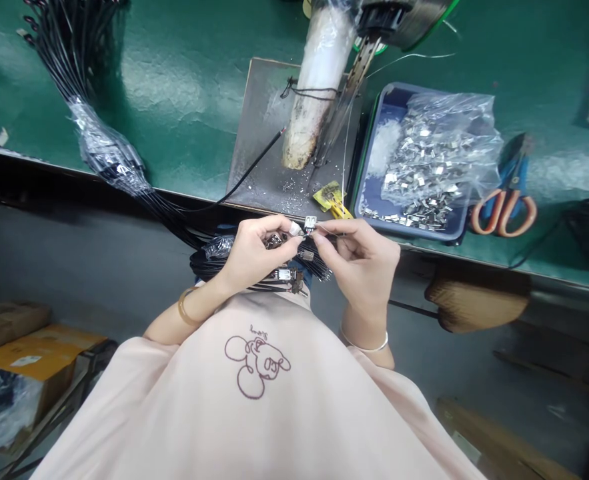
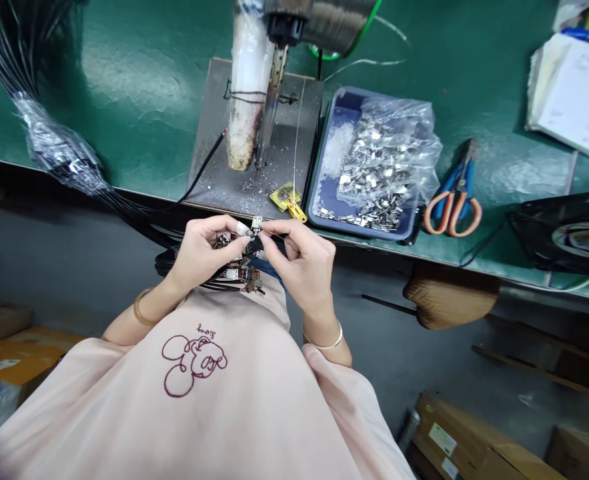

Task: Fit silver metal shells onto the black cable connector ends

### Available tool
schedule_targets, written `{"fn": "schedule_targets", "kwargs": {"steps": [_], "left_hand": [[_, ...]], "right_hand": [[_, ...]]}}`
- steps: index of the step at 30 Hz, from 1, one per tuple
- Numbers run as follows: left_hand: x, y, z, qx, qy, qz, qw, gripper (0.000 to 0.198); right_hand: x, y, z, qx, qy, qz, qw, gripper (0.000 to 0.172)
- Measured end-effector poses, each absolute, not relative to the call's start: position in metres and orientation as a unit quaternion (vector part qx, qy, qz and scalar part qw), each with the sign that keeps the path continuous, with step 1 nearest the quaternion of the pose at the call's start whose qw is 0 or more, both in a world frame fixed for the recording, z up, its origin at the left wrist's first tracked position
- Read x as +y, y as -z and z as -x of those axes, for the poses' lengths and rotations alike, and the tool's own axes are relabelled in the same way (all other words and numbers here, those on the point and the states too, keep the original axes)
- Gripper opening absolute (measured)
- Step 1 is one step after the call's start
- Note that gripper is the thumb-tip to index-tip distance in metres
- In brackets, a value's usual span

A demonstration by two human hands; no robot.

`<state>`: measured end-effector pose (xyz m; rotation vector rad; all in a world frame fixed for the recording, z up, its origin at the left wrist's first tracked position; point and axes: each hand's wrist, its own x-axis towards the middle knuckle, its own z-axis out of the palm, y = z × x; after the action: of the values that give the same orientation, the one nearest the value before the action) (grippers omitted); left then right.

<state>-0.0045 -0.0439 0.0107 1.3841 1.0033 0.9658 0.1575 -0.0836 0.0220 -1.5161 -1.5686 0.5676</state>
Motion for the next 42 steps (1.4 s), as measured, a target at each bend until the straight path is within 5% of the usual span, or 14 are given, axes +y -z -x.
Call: {"fn": "schedule_targets", "kwargs": {"steps": [6,12,22,37,42], "left_hand": [[-0.044,-0.012,0.006,0.410,-0.399,-0.629,0.527,0.010],[-0.039,-0.012,0.011,0.397,-0.363,-0.496,0.682,0.033],[-0.033,-0.015,0.016,0.386,-0.327,-0.366,0.781,0.045],[-0.037,-0.018,0.019,0.371,-0.324,-0.463,0.737,0.043],[-0.038,-0.020,0.018,0.372,-0.357,-0.499,0.697,0.040]], "right_hand": [[-0.084,-0.024,-0.161,-0.700,-0.158,0.585,0.378,0.011],[-0.089,-0.023,-0.175,-0.612,-0.175,0.613,0.468,0.011],[-0.097,-0.016,-0.180,-0.794,-0.184,0.514,0.269,0.015],[-0.079,-0.031,-0.164,-0.618,-0.287,0.609,0.405,0.013],[-0.069,-0.026,-0.160,-0.609,-0.382,0.559,0.413,0.028]]}}
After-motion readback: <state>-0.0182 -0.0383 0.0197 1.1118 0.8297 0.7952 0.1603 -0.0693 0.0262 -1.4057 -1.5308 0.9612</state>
